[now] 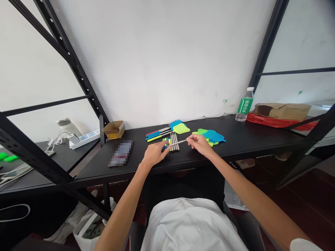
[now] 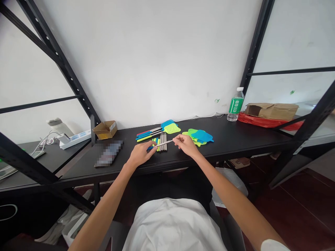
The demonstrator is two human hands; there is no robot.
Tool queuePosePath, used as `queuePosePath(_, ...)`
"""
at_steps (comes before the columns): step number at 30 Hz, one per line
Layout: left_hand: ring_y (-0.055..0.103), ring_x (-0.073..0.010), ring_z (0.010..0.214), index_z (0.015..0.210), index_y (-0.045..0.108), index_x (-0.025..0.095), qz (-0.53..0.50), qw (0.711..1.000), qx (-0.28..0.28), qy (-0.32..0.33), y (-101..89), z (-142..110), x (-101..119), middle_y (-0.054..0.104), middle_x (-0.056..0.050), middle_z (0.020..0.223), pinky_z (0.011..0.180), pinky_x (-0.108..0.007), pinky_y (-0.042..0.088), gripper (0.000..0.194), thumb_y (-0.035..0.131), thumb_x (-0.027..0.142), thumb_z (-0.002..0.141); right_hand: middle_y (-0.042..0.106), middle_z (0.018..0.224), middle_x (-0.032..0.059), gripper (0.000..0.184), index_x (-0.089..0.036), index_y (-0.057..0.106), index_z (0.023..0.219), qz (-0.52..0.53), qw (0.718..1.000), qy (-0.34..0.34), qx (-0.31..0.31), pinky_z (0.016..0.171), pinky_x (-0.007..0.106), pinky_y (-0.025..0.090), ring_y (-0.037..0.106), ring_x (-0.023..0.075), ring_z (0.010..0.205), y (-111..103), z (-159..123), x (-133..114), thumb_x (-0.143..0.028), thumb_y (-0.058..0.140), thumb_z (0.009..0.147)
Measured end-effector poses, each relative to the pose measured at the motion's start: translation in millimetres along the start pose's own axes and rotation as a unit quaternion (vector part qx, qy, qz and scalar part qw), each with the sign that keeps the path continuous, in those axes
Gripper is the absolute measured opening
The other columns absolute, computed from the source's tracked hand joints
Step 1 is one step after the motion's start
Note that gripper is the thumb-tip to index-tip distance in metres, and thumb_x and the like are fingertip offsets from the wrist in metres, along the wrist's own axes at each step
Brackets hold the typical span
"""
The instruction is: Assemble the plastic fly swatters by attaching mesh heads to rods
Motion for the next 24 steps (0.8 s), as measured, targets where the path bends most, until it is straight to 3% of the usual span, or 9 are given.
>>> queuePosePath(12,0.064,-0.0160,0.070,0.103,0.065,0.025,0.004,1.000,-0.010,0.007,-0.1,0.4,1.2,0.074,-0.001,0.095,0.060,-0.025,0.035,0.036,0.039,0.050,0.099,0.062,0.069,0.0018,0.036,-0.019,0.061,0.073,-0.002,1.000,-0.011,-0.011,0.054,0.027,0.042,0.052,0.0122,0.054,1.4,-1.5,-3.9,-0.053,0.062,0.085)
queuePosePath(19,0.065,-0.0165,0.069,0.103,0.065,0.024,0.006,1.000,-0.014,0.001,-1.3,0.3,1.4,0.074,-0.003,0.093,0.061,-0.025,0.037,0.036,0.038,0.048,0.099,0.064,0.073,0.0038,0.037,-0.018,0.069,0.091,0.027,1.000,0.004,-0.011,0.052,0.027,0.044,0.054,0.0138,0.056,2.0,-1.7,-6.8,-0.054,0.065,0.081)
queuePosePath(24,0.065,-0.0168,0.070,0.103,0.065,0.024,0.009,1.000,-0.012,0.000,-1.2,0.5,1.4,0.073,-0.003,0.091,0.060,-0.024,0.037,0.035,0.038,0.047,0.099,0.064,0.074,0.0042,0.032,-0.017,0.069,0.090,0.032,0.999,0.004,-0.011,0.052,0.026,0.045,0.055,0.0139,0.059,2.7,-1.3,-6.1,-0.048,0.068,0.081)
Point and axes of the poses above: each hand's wrist, its own z-axis towards the middle knuckle, its own y-axis out of the palm, x = y × z, the point moved 4 cm from there along z, towards the middle knuckle
